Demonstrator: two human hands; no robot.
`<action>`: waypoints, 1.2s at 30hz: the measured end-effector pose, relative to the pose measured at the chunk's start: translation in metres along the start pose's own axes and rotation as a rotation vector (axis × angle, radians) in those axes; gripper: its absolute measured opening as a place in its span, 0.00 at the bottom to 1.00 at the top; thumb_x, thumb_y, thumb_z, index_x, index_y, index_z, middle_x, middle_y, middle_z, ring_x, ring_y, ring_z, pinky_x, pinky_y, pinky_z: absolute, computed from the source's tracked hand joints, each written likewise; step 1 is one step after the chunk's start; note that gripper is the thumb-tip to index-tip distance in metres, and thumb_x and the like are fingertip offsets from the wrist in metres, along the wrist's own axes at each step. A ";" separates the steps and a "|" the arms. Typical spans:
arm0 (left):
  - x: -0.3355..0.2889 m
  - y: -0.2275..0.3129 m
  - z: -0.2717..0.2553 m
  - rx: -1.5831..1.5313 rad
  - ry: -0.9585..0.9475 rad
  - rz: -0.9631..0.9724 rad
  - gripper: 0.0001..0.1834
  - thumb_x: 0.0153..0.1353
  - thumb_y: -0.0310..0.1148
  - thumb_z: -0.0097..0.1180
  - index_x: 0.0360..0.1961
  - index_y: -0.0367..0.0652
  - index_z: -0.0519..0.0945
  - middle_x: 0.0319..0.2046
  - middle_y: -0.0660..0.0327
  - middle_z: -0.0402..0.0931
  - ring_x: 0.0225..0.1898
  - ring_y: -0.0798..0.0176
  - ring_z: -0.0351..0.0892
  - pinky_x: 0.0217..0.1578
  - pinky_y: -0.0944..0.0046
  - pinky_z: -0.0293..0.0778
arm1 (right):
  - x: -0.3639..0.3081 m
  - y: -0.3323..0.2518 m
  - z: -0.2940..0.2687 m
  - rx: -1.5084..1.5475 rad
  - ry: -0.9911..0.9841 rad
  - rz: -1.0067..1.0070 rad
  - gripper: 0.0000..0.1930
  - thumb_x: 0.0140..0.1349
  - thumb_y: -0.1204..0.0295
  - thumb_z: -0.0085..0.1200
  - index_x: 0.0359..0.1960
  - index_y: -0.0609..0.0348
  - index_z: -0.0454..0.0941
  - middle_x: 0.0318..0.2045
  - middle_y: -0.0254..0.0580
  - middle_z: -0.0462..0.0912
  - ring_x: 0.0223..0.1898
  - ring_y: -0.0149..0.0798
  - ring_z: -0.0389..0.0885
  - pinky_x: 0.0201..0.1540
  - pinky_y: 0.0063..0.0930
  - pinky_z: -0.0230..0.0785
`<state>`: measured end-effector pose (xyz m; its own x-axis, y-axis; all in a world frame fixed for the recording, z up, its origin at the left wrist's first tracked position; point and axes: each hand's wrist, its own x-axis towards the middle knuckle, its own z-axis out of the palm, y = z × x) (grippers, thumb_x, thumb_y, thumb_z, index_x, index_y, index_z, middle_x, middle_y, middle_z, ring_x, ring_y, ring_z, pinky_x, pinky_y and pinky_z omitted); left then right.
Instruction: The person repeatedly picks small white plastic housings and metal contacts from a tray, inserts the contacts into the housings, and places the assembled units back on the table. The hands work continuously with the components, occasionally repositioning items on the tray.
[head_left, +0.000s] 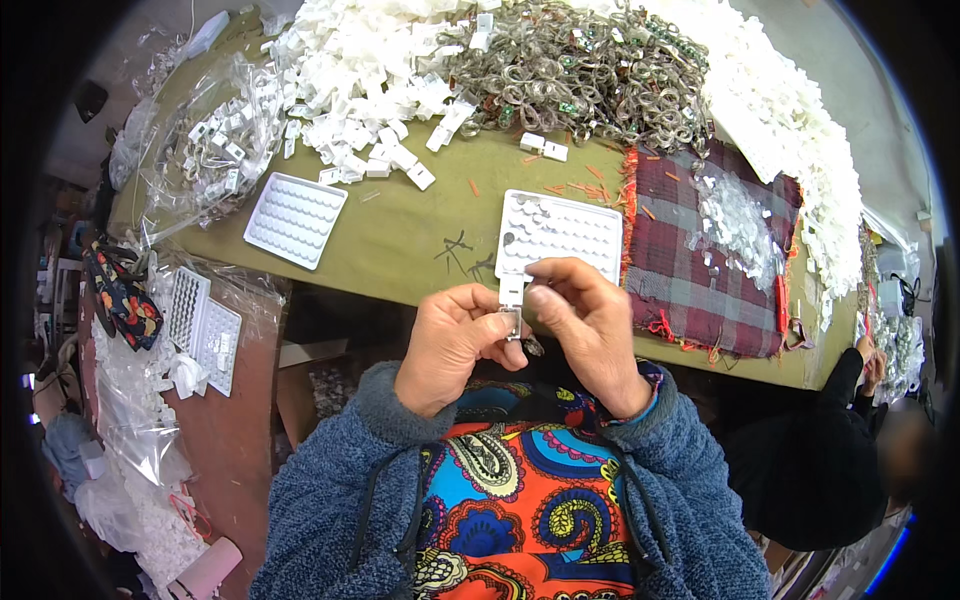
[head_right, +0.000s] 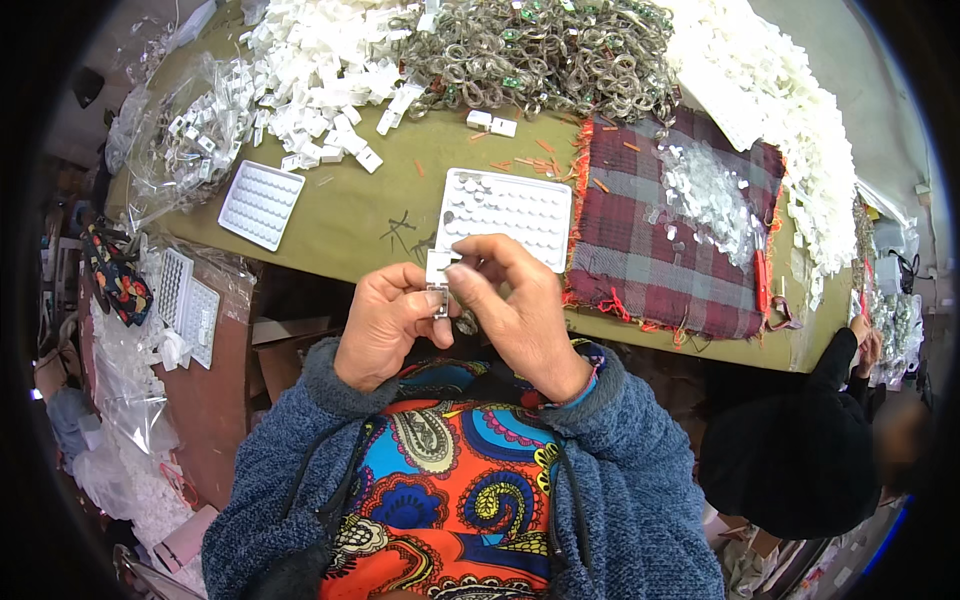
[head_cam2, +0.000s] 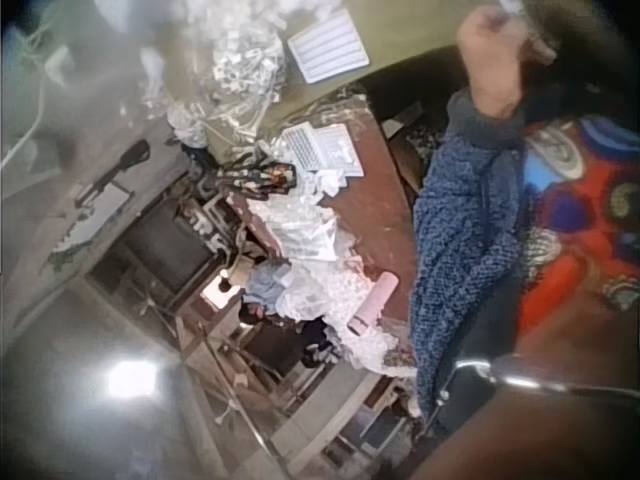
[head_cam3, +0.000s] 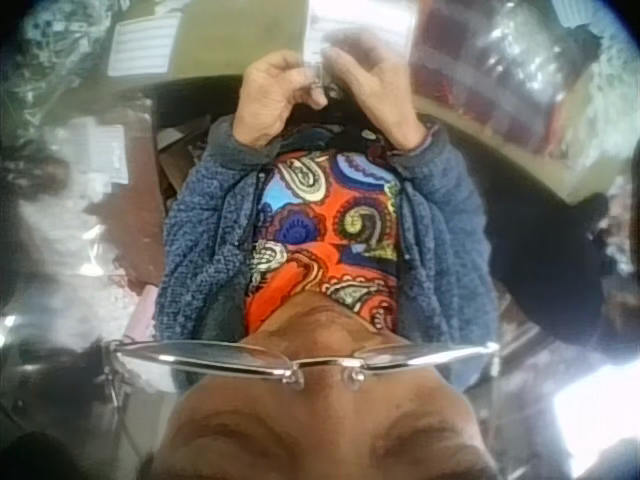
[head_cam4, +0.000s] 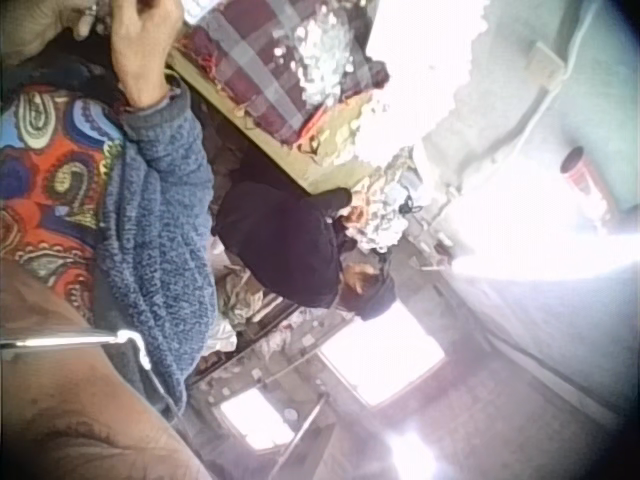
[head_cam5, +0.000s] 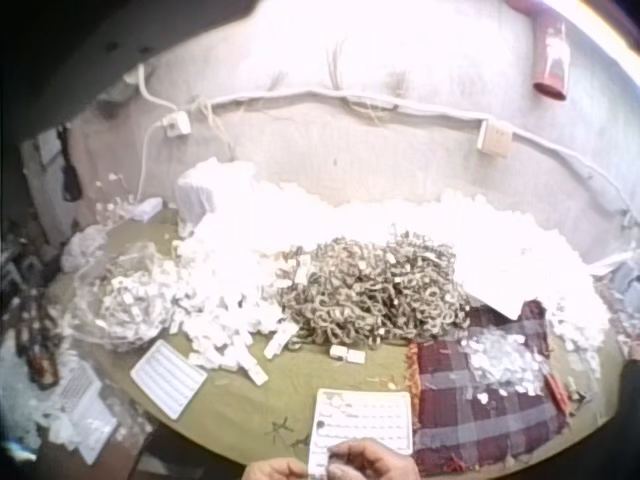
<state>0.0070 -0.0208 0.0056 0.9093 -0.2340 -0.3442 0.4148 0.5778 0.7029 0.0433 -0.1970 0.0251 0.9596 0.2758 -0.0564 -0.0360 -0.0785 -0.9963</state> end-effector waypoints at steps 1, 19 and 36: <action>0.000 -0.002 0.000 0.034 0.003 -0.012 0.05 0.66 0.24 0.57 0.39 0.32 0.79 0.34 0.52 0.83 0.27 0.64 0.84 0.29 0.65 0.85 | 0.003 0.001 0.003 0.098 -0.054 0.068 0.09 0.67 0.75 0.59 0.43 0.69 0.79 0.29 0.36 0.82 0.30 0.23 0.78 0.31 0.19 0.73; 0.008 -0.006 -0.005 -0.162 -0.181 -0.158 0.11 0.65 0.28 0.63 0.44 0.33 0.78 0.33 0.60 0.81 0.29 0.70 0.83 0.30 0.72 0.83 | 0.002 0.000 -0.012 -0.320 -0.039 -0.302 0.06 0.57 0.81 0.63 0.37 0.66 0.82 0.35 0.43 0.82 0.35 0.36 0.83 0.38 0.27 0.76; 0.019 -0.023 0.042 -0.290 -0.092 -0.305 0.10 0.71 0.38 0.56 0.41 0.41 0.75 0.28 0.70 0.73 0.21 0.81 0.66 0.25 0.79 0.67 | -0.011 0.028 -0.047 -0.608 0.148 -1.072 0.18 0.44 0.75 0.64 0.40 0.67 0.79 0.38 0.45 0.81 0.27 0.40 0.75 0.31 0.34 0.68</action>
<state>0.0160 -0.0708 0.0093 0.7510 -0.4896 -0.4430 0.6505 0.6638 0.3691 0.0445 -0.2470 0.0010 0.4490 0.3676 0.8144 0.8830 -0.3223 -0.3413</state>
